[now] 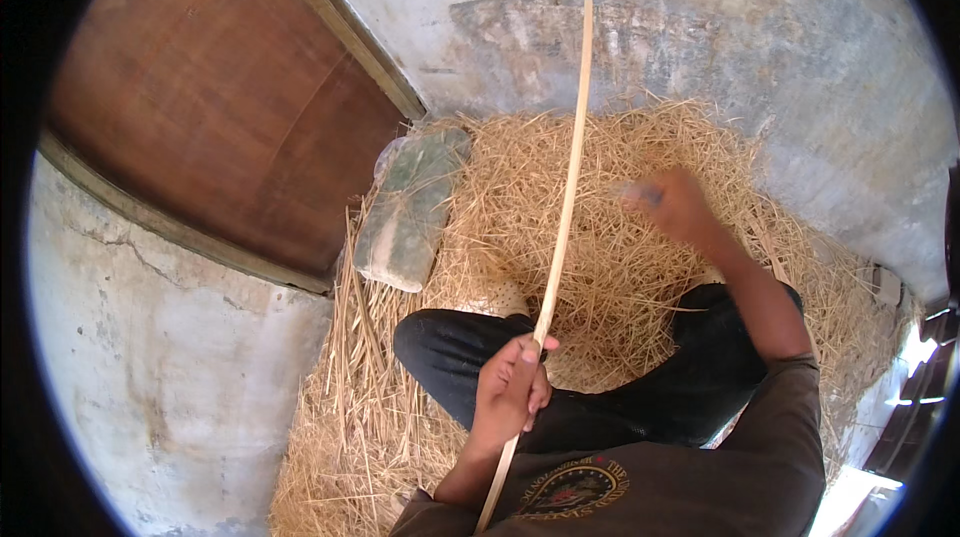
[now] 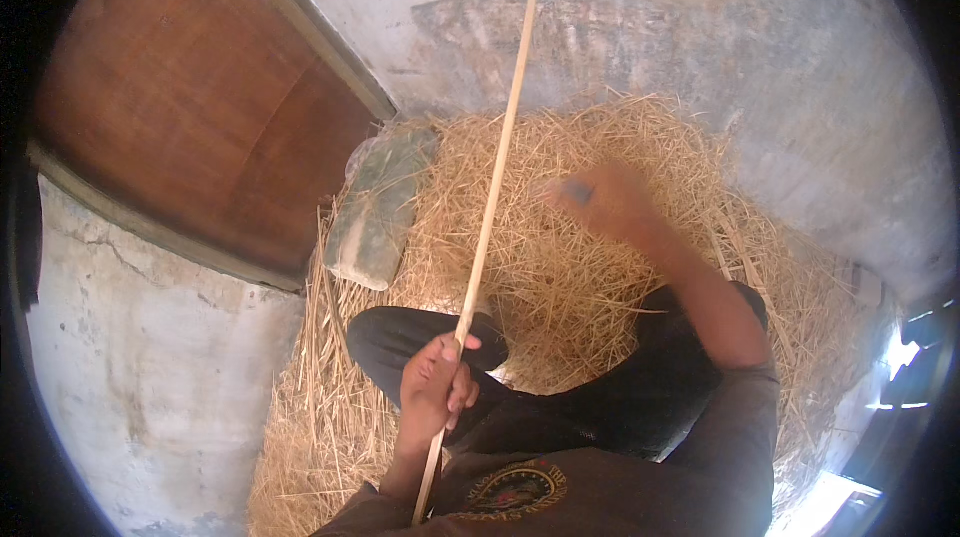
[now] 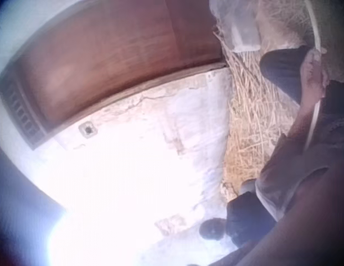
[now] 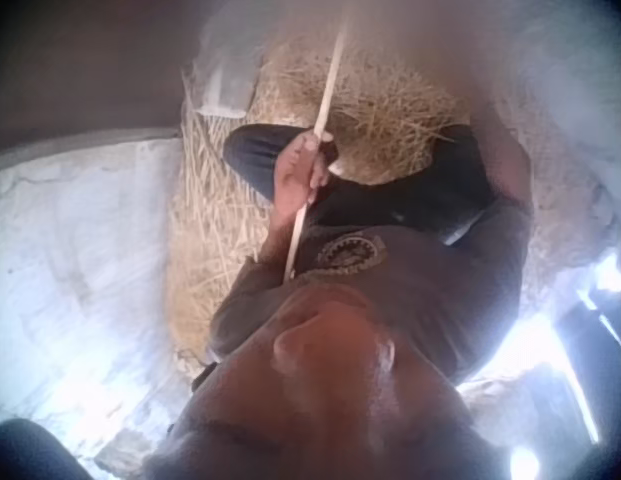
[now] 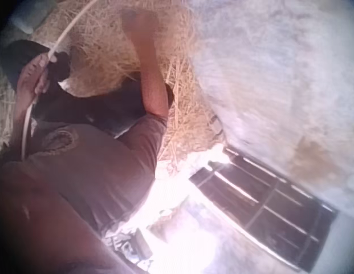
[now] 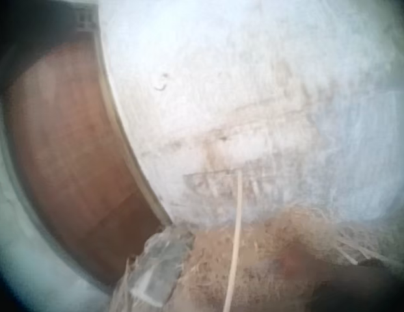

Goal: The person sits cross-legged on a bed of straw and uses a small knife to shave a long, thin bamboo stick. They repeatedly scrape the surface of the stick to remove the outer layer, rotating it as they work.

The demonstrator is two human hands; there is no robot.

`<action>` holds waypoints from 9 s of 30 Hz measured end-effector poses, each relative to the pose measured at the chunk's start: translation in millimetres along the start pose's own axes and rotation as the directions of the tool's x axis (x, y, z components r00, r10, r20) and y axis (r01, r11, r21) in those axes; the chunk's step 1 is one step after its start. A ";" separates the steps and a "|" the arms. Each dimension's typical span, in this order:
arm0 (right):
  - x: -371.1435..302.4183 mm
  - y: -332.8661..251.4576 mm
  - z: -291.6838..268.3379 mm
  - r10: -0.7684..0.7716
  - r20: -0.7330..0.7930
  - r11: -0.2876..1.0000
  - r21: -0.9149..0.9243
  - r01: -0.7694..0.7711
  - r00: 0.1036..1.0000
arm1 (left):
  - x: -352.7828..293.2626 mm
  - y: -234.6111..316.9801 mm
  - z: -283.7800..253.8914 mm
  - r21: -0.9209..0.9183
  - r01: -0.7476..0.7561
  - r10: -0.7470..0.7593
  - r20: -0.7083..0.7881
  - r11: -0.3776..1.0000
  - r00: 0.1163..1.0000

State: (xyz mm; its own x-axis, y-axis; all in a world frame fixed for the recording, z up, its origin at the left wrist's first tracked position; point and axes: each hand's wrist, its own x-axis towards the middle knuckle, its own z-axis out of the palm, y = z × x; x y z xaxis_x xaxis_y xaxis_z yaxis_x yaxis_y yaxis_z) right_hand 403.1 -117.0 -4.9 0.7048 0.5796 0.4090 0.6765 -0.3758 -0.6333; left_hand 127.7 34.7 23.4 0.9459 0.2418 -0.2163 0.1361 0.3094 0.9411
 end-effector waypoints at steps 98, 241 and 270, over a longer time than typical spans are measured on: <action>-12.2 -60.2 19.8 -0.313 0.124 0.938 -0.115 0.327 0.942 | -0.5 17.6 6.8 0.090 -0.030 0.032 -0.013 0.995 0.999; 10.8 -26.2 9.9 0.099 0.165 0.953 -0.298 -0.046 0.981 | -15.6 12.6 12.9 0.867 -0.278 0.459 0.065 0.413 0.886; 111.4 151.7 -110.7 0.529 -0.376 0.776 -0.148 -0.613 0.761 | -48.5 -17.3 3.2 0.367 -0.276 0.261 0.090 0.888 0.961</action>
State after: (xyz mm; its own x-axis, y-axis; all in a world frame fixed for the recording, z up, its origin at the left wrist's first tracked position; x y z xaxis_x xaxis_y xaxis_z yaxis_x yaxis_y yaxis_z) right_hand 607.9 -189.5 17.3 0.9744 -0.0296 0.2230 0.1247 -0.7539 -0.6451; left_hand 80.4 14.8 18.4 0.9711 0.2309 0.0613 -0.0319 -0.1291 0.9911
